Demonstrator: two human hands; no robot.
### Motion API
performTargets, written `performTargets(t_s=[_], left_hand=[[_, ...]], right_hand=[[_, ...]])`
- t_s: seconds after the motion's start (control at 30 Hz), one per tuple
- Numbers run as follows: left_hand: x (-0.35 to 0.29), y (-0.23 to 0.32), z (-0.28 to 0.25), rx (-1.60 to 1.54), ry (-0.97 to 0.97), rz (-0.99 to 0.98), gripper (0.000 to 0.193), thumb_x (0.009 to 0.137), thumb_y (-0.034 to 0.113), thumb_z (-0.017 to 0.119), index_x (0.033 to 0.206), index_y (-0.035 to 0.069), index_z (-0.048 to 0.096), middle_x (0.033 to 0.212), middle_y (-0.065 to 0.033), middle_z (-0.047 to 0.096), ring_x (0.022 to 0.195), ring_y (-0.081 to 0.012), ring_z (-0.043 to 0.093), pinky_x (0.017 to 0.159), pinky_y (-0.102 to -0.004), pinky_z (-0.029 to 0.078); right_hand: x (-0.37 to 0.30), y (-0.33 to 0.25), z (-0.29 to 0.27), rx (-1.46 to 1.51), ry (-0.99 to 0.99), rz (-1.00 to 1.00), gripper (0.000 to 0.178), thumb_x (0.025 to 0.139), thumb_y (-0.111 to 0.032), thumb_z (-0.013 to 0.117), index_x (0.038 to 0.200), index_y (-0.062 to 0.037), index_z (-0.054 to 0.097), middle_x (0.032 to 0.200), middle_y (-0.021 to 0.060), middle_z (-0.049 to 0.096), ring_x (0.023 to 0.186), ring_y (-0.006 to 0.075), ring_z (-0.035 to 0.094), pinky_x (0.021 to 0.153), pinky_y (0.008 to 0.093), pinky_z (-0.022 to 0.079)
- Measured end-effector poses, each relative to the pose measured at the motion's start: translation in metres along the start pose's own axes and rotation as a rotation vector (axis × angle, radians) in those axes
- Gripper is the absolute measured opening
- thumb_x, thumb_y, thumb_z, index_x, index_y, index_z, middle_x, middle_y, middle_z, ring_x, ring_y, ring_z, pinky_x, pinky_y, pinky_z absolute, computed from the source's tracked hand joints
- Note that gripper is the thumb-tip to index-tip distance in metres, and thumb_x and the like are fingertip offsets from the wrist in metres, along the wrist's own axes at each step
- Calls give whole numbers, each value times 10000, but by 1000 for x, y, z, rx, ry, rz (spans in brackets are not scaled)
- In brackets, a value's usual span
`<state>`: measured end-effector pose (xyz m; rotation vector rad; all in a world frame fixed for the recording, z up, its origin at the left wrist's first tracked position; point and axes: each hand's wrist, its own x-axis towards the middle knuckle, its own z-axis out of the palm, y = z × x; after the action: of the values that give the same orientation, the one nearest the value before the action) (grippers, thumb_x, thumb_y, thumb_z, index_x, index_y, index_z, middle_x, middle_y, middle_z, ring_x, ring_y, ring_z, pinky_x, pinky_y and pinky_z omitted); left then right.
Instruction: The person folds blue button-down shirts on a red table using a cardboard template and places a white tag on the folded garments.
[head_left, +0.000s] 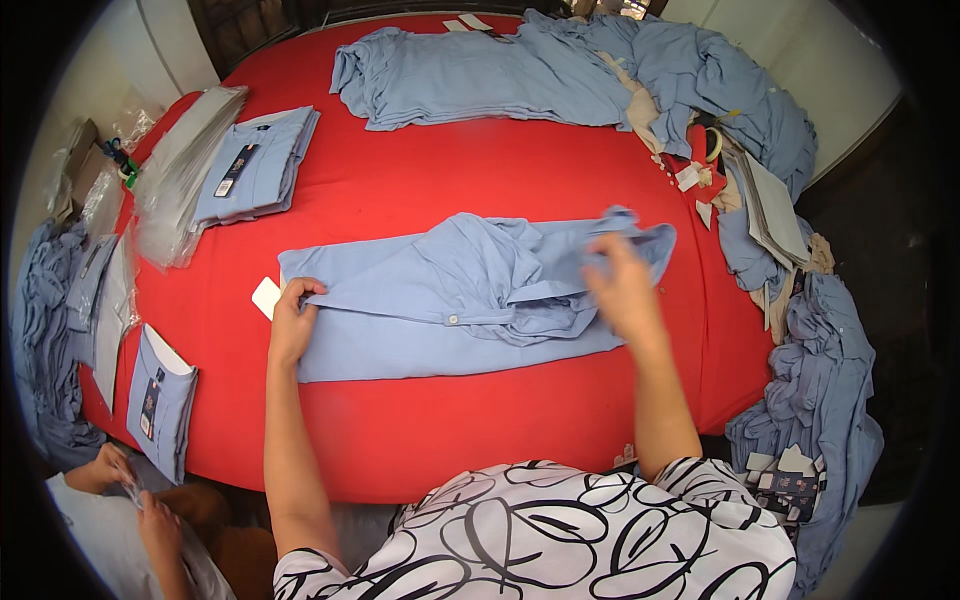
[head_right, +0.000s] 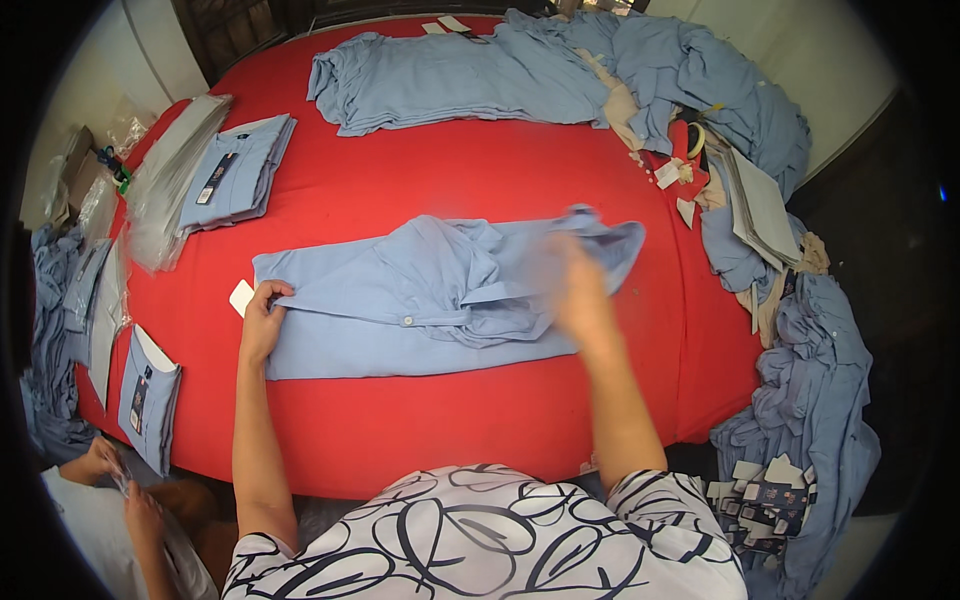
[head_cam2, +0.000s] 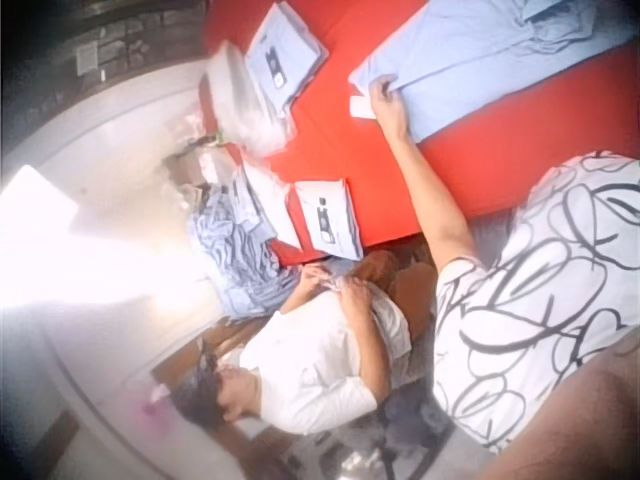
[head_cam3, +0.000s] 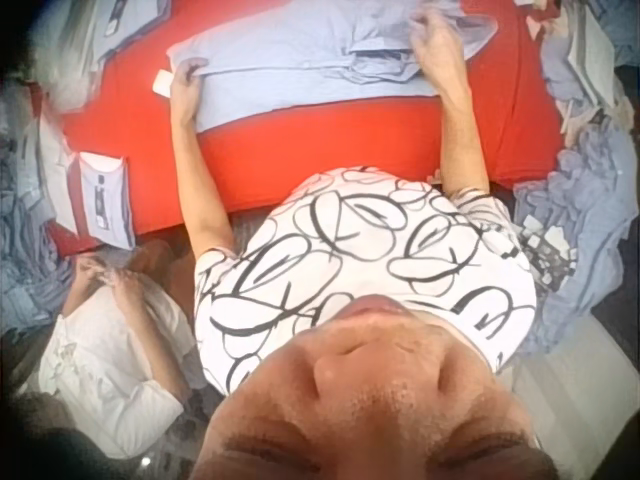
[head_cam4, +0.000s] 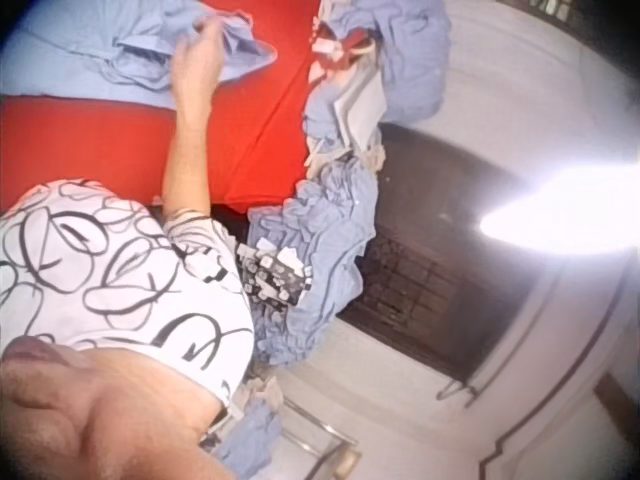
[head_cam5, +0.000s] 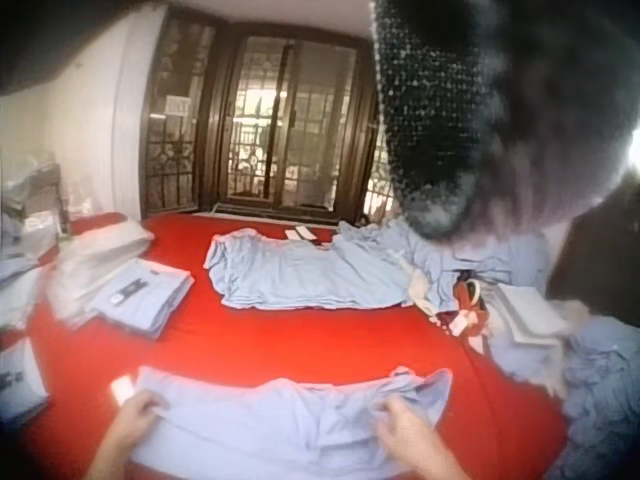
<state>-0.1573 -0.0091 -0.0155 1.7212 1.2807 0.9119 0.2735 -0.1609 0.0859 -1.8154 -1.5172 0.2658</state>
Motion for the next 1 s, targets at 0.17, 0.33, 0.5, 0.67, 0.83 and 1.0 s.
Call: performTargets(t_s=[0.17, 0.33, 0.5, 0.67, 0.83, 1.0], left_hand=[[0, 4, 5, 3, 10, -4, 297, 759, -145, 455, 972, 4, 597, 1055, -67, 623, 1050, -200, 576, 1010, -300, 404], [0, -4, 4, 21, 8, -1, 296, 752, -135, 468, 973, 11, 601, 1049, -56, 625, 1034, -192, 571, 987, -294, 411], [-2, 5, 1, 57, -14, -7, 283, 752, -110, 487, 975, 21, 604, 1052, -41, 627, 1017, -182, 562, 967, -294, 408], [-1, 61, 17, 411, 87, 317, 198, 774, -20, 596, 961, 43, 609, 1058, -81, 625, 999, -251, 566, 932, -371, 416], [-41, 125, 139, 288, -122, 690, 171, 774, 107, 720, 908, 72, 619, 941, -105, 640, 907, -310, 591, 852, -425, 442], [-81, 127, 229, 302, -181, 579, 252, 790, 205, 746, 993, 86, 656, 984, -72, 614, 958, -264, 555, 877, -391, 406]], right_hand=[[-30, -58, 37, 7, -340, -475, 262, 889, -41, 634, 1150, -46, 620, 1075, 138, 656, 922, 276, 663, 809, 370, 525], [-34, -7, -11, -70, -106, 50, 160, 911, -38, 576, 1044, -10, 660, 1013, 159, 652, 937, 365, 618, 840, 420, 499], [-43, 36, -16, -41, -50, 207, 138, 914, -10, 569, 999, 4, 676, 979, 127, 646, 888, 294, 624, 793, 368, 502], [1, 56, 22, -128, 86, -122, 135, 910, -45, 595, 995, 24, 673, 1031, 130, 651, 1000, 300, 606, 879, 366, 485], [44, 22, 44, -266, -264, -149, 285, 836, -168, 717, 1066, -11, 654, 1122, 158, 648, 1056, 318, 593, 958, 378, 472], [60, 23, 22, -393, -537, -102, 329, 789, -191, 753, 1055, -31, 643, 1086, 158, 659, 1002, 318, 614, 886, 384, 493]])
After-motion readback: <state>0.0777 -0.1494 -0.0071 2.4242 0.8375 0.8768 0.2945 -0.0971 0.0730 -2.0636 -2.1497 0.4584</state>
